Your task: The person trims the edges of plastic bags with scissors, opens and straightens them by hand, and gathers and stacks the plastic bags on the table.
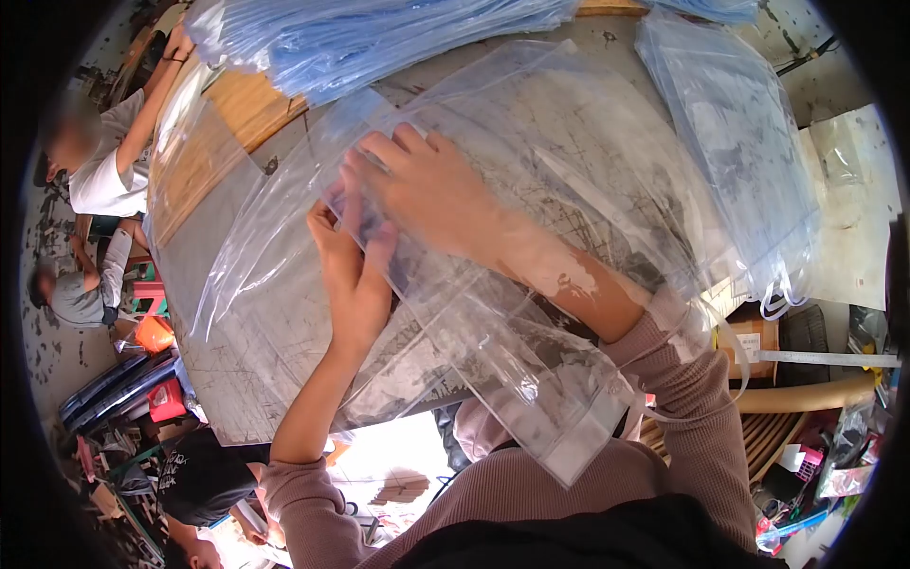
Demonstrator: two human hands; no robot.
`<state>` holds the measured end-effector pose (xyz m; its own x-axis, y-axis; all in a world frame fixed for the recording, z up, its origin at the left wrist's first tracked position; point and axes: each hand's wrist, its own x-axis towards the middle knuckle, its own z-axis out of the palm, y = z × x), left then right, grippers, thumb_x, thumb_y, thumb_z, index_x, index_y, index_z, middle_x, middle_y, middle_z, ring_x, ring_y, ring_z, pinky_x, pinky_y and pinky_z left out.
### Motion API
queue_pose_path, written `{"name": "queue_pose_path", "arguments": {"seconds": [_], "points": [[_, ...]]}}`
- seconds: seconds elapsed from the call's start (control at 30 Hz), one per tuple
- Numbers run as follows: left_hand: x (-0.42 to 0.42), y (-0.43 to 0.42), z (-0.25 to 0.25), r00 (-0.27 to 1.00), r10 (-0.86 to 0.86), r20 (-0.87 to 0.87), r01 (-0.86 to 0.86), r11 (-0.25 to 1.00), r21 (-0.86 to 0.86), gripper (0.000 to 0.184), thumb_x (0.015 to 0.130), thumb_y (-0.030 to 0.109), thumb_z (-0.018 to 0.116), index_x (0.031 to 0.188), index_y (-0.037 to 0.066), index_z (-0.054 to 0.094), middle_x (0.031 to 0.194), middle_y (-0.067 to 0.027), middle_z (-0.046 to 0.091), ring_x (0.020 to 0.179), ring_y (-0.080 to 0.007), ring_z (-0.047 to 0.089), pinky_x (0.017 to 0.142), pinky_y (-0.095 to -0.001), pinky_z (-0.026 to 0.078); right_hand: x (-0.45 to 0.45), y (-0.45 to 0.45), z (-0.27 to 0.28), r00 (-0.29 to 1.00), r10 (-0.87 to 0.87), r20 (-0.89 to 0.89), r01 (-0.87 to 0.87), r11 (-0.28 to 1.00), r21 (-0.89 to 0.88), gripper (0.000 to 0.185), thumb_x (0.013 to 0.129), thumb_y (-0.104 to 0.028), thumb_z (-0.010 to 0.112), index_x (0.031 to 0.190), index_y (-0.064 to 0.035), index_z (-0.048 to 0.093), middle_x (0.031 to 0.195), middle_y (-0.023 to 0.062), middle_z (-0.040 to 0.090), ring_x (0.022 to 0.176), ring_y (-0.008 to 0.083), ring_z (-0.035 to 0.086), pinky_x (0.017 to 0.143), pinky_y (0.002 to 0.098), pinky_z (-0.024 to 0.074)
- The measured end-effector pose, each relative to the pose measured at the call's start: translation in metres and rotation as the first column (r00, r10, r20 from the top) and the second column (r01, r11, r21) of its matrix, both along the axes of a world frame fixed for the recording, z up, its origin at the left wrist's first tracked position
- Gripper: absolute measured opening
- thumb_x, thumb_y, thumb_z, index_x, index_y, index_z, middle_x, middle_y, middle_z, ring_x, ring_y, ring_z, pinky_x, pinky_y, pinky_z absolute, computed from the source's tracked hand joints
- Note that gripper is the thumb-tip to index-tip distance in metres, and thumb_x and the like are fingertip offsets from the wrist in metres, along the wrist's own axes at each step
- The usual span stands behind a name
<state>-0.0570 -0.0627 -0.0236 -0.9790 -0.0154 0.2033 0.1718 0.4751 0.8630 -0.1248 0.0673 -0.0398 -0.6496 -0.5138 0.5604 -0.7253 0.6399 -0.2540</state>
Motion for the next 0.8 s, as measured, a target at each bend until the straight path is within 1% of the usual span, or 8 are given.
{"name": "queue_pose_path", "arguments": {"seconds": [0.07,0.13,0.2,0.27,0.33,0.47,0.7,0.8], "points": [[0.003,0.001,0.001,1.0,-0.011,0.004,0.011,0.997,-0.08,0.06,0.084,0.013,0.054,0.14,0.001,0.034,0.13,-0.0191,0.031,0.12,-0.0293,0.033,0.099,-0.0378,0.032,0.001,0.002,0.002,0.997,-0.062,-0.043,0.064,0.997,0.033,0.045,0.076,-0.016,0.062,0.119,-0.0065,0.054,0.11,0.0068,0.052,0.104,0.0256,0.048,0.08,0.0433,0.0431],[0.005,0.003,0.003,0.995,-0.071,-0.074,0.044,0.951,-0.306,0.061,0.085,0.02,0.05,0.141,0.003,0.033,0.142,-0.0152,0.027,0.125,-0.0277,0.035,0.104,-0.0338,0.028,0.0,0.002,0.004,0.999,-0.047,0.0,0.047,0.999,-0.008,0.045,0.077,-0.014,0.061,0.12,-0.0061,0.054,0.111,0.0074,0.052,0.105,0.0261,0.048,0.08,0.0435,0.0429],[0.004,0.005,0.009,0.998,-0.06,-0.036,0.051,0.974,-0.219,0.061,0.084,0.019,0.051,0.14,0.002,0.034,0.14,-0.0164,0.028,0.126,-0.0296,0.035,0.104,-0.0354,0.028,-0.001,0.001,0.003,0.999,-0.035,0.042,0.037,0.998,-0.051,0.045,0.077,-0.012,0.06,0.121,-0.0057,0.053,0.112,0.008,0.052,0.105,0.0266,0.048,0.081,0.0437,0.0427],[-0.001,0.0,0.007,0.999,-0.049,0.005,0.049,0.99,-0.132,0.06,0.083,0.019,0.052,0.138,0.002,0.036,0.139,-0.0176,0.03,0.126,-0.0315,0.034,0.104,-0.0369,0.028,-0.007,0.001,0.001,0.985,0.059,0.162,-0.015,0.965,-0.262,0.04,0.078,-0.005,0.056,0.118,-0.0029,0.054,0.111,0.0106,0.053,0.104,0.0288,0.051,0.082,0.0427,0.0433],[-0.015,-0.016,-0.005,0.977,-0.083,-0.195,-0.012,0.897,-0.441,0.06,0.083,0.017,0.054,0.136,-0.001,0.035,0.129,-0.0201,0.036,0.112,-0.0368,0.04,0.101,-0.0422,0.027,-0.014,0.001,-0.003,0.967,0.138,0.212,-0.056,0.934,-0.354,0.039,0.077,-0.001,0.053,0.117,-0.0022,0.055,0.111,0.0121,0.053,0.103,0.0304,0.052,0.083,0.0416,0.0436],[-0.019,-0.015,-0.002,0.992,-0.002,-0.124,-0.06,0.866,-0.497,0.057,0.084,0.017,0.053,0.136,0.001,0.037,0.13,-0.019,0.037,0.113,-0.0382,0.039,0.099,-0.0452,0.027,-0.016,0.005,0.003,0.903,0.248,0.352,-0.058,0.88,-0.471,0.04,0.075,0.007,0.049,0.113,-0.0018,0.058,0.11,0.0152,0.055,0.099,0.0323,0.055,0.086,0.0379,0.0446],[-0.015,-0.012,-0.003,0.993,-0.015,-0.119,-0.081,0.65,-0.755,0.055,0.086,0.019,0.05,0.138,0.007,0.036,0.137,-0.0182,0.027,0.123,-0.0344,0.031,0.099,-0.0514,0.022,-0.017,0.003,-0.002,0.932,0.219,0.288,-0.097,0.918,-0.383,0.044,0.074,0.004,0.053,0.117,-0.0037,0.057,0.115,0.0151,0.052,0.106,0.0314,0.051,0.09,0.0396,0.0427],[-0.014,-0.014,-0.002,0.991,-0.063,-0.119,-0.061,0.58,-0.812,0.055,0.088,0.02,0.047,0.14,0.009,0.034,0.137,-0.0186,0.026,0.124,-0.0342,0.029,0.101,-0.0523,0.019,-0.013,0.001,-0.002,0.957,0.094,0.275,-0.047,0.983,-0.175,0.046,0.073,0.0,0.056,0.119,-0.0049,0.055,0.114,0.015,0.05,0.107,0.0316,0.049,0.089,0.0422,0.0418]]}}
